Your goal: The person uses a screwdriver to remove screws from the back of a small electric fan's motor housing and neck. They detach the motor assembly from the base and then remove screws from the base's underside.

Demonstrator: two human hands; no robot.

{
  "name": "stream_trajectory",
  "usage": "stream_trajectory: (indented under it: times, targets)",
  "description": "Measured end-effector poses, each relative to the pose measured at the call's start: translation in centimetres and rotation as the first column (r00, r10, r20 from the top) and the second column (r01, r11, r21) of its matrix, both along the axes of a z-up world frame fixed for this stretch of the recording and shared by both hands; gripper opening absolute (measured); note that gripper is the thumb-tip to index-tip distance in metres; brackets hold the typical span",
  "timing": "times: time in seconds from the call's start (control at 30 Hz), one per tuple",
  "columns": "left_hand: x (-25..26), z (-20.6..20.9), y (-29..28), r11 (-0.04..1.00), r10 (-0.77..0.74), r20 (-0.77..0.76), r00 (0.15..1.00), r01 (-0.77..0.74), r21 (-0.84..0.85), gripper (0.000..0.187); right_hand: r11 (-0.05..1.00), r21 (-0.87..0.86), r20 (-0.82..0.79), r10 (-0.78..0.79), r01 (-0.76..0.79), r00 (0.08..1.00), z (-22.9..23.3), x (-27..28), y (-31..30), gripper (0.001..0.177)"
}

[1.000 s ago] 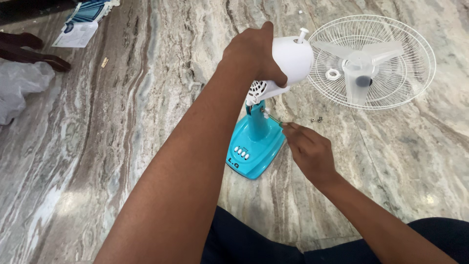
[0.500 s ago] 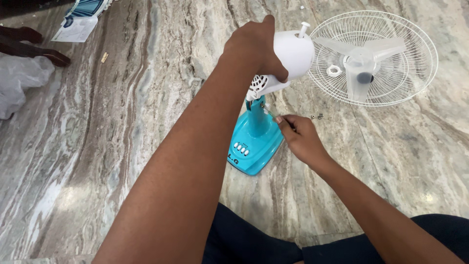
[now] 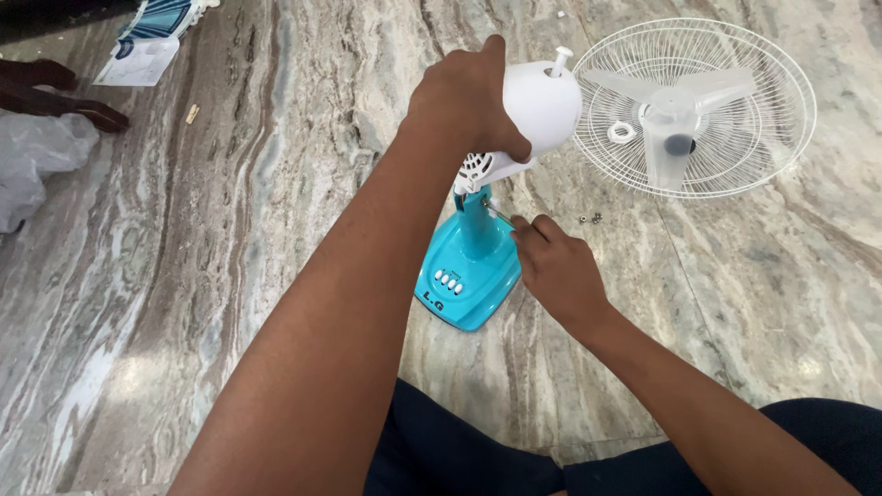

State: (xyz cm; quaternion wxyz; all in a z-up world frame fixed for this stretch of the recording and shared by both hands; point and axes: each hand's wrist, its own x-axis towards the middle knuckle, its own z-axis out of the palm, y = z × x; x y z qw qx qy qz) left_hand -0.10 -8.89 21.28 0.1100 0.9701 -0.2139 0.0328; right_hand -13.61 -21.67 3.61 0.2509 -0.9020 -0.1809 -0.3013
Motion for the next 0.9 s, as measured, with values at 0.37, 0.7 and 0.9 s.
stream_trajectory:
  times: [0.37, 0.7, 0.9]
  targets:
    - [-0.6, 0.3, -0.1, 0.999, 0.035, -0.019, 0.999, -0.035, 0.012, 0.103, 0.447, 0.825, -0.562, 0.592, 0.346, 0.578, 0.6, 1.5, -0.5, 0.035]
    - [-1.2, 0.2, -0.2, 0.998, 0.06, 0.0, 0.998, -0.06, -0.004, 0.098, 0.926, 0.377, -0.156, 0.082, -0.018, 0.984, 0.9, -0.5, 0.8, 0.024]
    - [-1.2, 0.2, -0.2, 0.997, 0.075, 0.002, 0.997, -0.075, 0.005, 0.1, 0.61, 0.741, -0.596, 0.407, 0.28, 0.692, 0.4, 0.7, 0.5, 0.026]
